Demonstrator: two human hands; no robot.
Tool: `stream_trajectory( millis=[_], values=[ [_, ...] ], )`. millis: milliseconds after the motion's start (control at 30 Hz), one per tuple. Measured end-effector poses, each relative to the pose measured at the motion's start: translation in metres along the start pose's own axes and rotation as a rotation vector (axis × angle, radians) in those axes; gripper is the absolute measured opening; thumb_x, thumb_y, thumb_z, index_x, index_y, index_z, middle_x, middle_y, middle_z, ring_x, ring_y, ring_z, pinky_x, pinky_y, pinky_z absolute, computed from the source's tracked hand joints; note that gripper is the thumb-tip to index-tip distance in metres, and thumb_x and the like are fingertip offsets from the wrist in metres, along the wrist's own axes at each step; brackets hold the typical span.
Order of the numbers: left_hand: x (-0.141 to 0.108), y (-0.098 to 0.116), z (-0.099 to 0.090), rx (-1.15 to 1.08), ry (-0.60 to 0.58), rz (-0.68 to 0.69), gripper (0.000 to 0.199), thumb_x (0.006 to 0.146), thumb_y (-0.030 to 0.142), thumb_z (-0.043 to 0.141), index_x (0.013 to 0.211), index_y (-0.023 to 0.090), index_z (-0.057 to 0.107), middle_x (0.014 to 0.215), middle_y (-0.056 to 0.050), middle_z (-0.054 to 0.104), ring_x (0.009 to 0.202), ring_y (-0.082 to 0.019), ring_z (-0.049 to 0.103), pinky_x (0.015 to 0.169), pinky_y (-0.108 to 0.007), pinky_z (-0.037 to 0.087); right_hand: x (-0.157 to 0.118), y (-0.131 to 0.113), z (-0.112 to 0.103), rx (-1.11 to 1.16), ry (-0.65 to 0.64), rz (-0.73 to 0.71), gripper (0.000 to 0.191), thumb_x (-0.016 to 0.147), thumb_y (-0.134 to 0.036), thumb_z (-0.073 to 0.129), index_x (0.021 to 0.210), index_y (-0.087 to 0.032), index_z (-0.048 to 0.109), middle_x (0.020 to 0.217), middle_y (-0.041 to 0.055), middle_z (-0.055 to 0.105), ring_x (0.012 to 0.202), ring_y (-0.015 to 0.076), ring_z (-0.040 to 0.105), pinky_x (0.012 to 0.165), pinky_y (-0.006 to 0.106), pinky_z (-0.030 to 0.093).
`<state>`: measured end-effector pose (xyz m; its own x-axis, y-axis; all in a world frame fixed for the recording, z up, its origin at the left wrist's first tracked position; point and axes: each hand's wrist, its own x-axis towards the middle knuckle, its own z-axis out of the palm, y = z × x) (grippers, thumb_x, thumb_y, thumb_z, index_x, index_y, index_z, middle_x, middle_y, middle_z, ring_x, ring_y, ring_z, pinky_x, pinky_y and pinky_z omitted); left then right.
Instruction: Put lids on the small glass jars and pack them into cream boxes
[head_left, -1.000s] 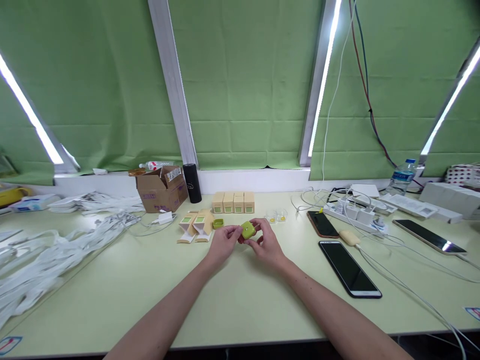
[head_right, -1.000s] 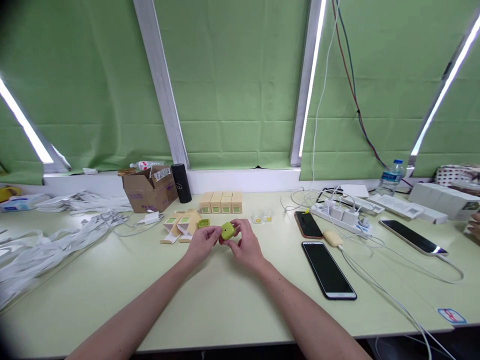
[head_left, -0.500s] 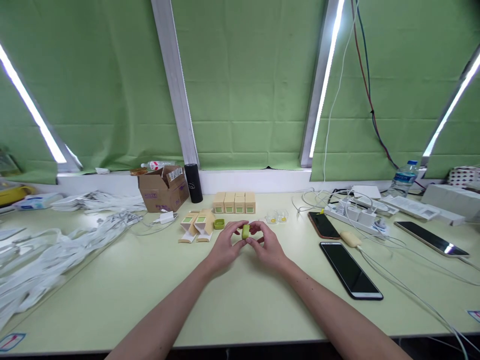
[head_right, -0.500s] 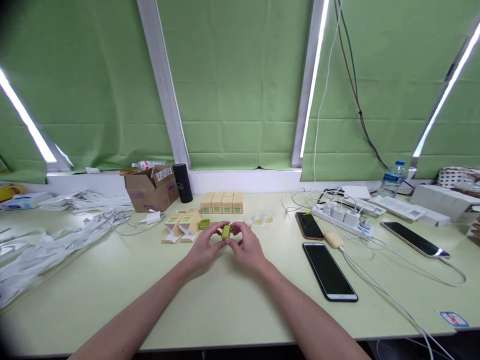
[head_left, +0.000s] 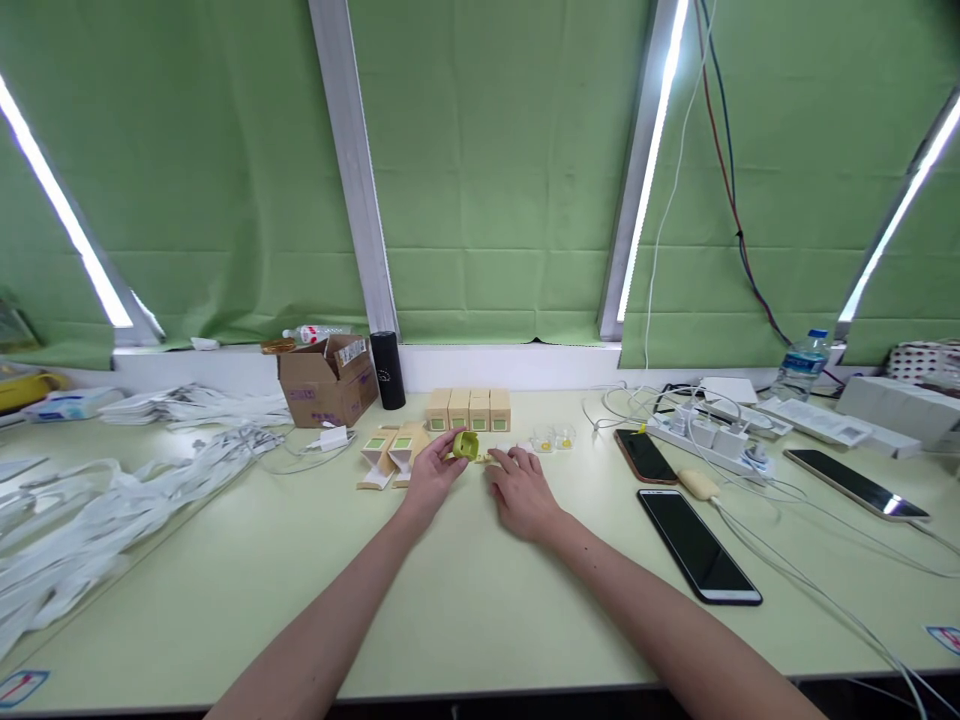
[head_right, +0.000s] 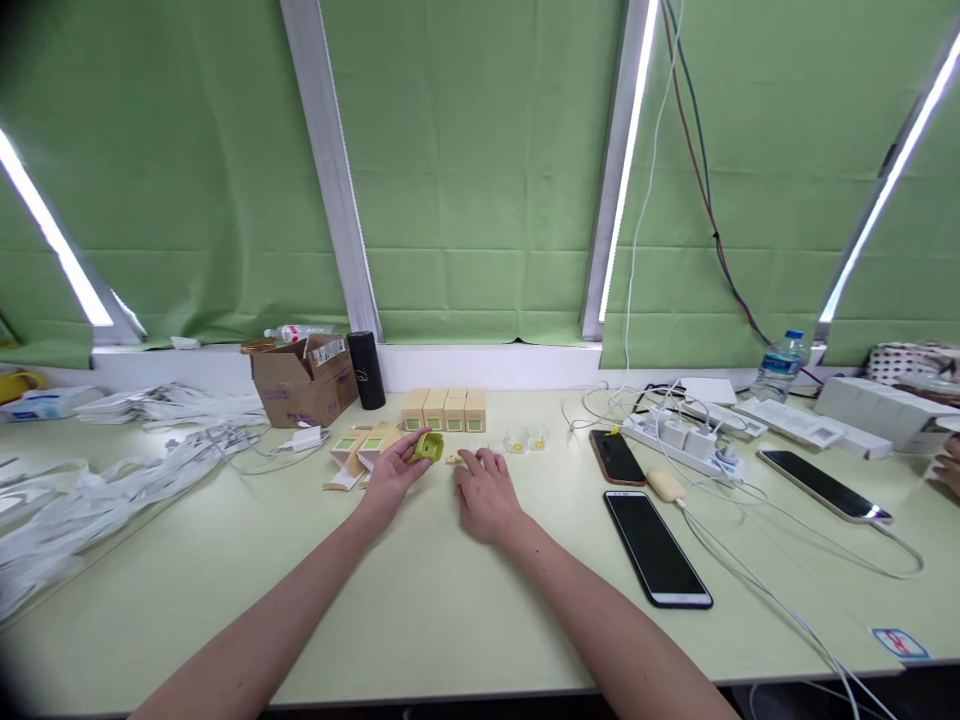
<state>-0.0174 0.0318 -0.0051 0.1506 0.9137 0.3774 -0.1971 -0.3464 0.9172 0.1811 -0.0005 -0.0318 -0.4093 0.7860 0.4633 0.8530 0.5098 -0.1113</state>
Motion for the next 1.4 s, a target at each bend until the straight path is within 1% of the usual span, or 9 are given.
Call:
stream_trajectory(
  millis=[200, 300, 400, 567, 733, 867, 1000, 1167, 1400],
  values=[
    [-0.001, 0.001, 0.001, 0.010, 0.005, -0.004, 0.067, 0.072, 0.033, 0.088, 0.133, 0.016, 0.065, 0.137, -0.016, 0.068, 0.129, -0.031, 0.064, 0.110, -0.045, 0.051, 0.016, -0.004, -0.003, -0.111, -0.086, -0.048, 0.026, 0.102, -0.028, 0.047, 0.116, -0.016, 0.066, 0.139, 0.0155, 0.060, 0.119, 0.0331, 0.045, 0.099, 0.049, 0.035],
    [-0.001, 0.000, 0.001, 0.035, 0.008, 0.011, 0.065, 0.072, 0.034, 0.088, 0.131, 0.017, 0.067, 0.135, -0.015, 0.069, 0.128, -0.031, 0.064, 0.107, -0.043, 0.052, 0.018, -0.004, -0.003, -0.131, -0.105, -0.068, 0.025, 0.102, -0.027, 0.045, 0.112, -0.016, 0.066, 0.122, 0.0150, 0.066, 0.112, 0.0315, 0.048, 0.095, 0.047, 0.035],
    [-0.001, -0.001, 0.001, 0.052, 0.014, 0.026, 0.063, 0.072, 0.035, 0.088, 0.130, 0.018, 0.068, 0.134, -0.015, 0.070, 0.127, -0.032, 0.065, 0.105, -0.043, 0.053, 0.017, -0.003, -0.003, -0.138, -0.083, -0.076, 0.021, 0.099, -0.022, 0.049, 0.109, -0.017, 0.066, 0.119, 0.0146, 0.067, 0.111, 0.0310, 0.048, 0.094, 0.047, 0.034],
    [-0.003, 0.002, 0.001, 0.041, 0.022, 0.026, 0.063, 0.072, 0.034, 0.088, 0.129, 0.018, 0.068, 0.135, -0.015, 0.069, 0.125, -0.031, 0.066, 0.105, -0.044, 0.053, 0.009, 0.003, -0.003, -0.091, 0.053, -0.174, 0.027, 0.087, -0.012, 0.060, 0.113, -0.015, 0.067, 0.122, 0.0148, 0.068, 0.114, 0.0297, 0.051, 0.098, 0.045, 0.034],
    [-0.004, 0.003, 0.001, 0.029, 0.007, 0.025, 0.059, 0.071, 0.029, 0.089, 0.126, 0.018, 0.067, 0.132, -0.015, 0.070, 0.120, -0.030, 0.067, 0.101, -0.041, 0.053, -0.003, 0.010, 0.003, -0.011, 0.272, -0.357, 0.027, 0.088, -0.002, 0.052, 0.105, -0.016, 0.068, 0.108, 0.0128, 0.073, 0.094, 0.0242, 0.059, 0.084, 0.039, 0.042],
    [-0.005, 0.003, 0.002, 0.003, -0.017, 0.016, 0.059, 0.070, 0.026, 0.090, 0.122, 0.018, 0.065, 0.129, -0.015, 0.071, 0.118, -0.028, 0.068, 0.099, -0.040, 0.053, -0.012, 0.013, 0.005, 0.122, 0.446, -0.332, 0.027, 0.093, -0.001, 0.046, 0.101, -0.018, 0.066, 0.099, 0.0109, 0.072, 0.086, 0.0227, 0.061, 0.077, 0.036, 0.047],
    [-0.006, 0.005, 0.002, 0.025, -0.033, 0.011, 0.058, 0.069, 0.026, 0.090, 0.120, 0.018, 0.064, 0.130, -0.015, 0.071, 0.117, -0.028, 0.068, 0.098, -0.039, 0.052, -0.014, 0.011, -0.002, 0.278, 0.465, -0.281, 0.027, 0.096, -0.005, 0.043, 0.106, -0.020, 0.064, 0.096, 0.0099, 0.071, 0.086, 0.0224, 0.063, 0.073, 0.035, 0.052],
    [-0.008, 0.006, 0.004, 0.068, -0.071, 0.021, 0.054, 0.069, 0.026, 0.089, 0.117, 0.019, 0.065, 0.127, -0.015, 0.072, 0.118, -0.030, 0.068, 0.096, -0.040, 0.052, -0.014, 0.004, -0.015, 0.389, 0.502, -0.249, 0.036, 0.099, -0.008, 0.042, 0.126, -0.022, 0.060, 0.115, 0.0142, 0.066, 0.105, 0.0243, 0.065, 0.083, 0.039, 0.058],
    [-0.014, 0.009, 0.012, 0.114, -0.147, 0.026, 0.053, 0.072, 0.024, 0.087, 0.119, 0.021, 0.063, 0.129, -0.015, 0.072, 0.120, -0.031, 0.067, 0.100, -0.043, 0.049, -0.014, 0.001, -0.027, 0.466, 0.609, -0.219, 0.027, 0.102, -0.012, 0.045, 0.120, -0.023, 0.061, 0.106, 0.0116, 0.066, 0.097, 0.0233, 0.064, 0.080, 0.039, 0.057]
  ],
)
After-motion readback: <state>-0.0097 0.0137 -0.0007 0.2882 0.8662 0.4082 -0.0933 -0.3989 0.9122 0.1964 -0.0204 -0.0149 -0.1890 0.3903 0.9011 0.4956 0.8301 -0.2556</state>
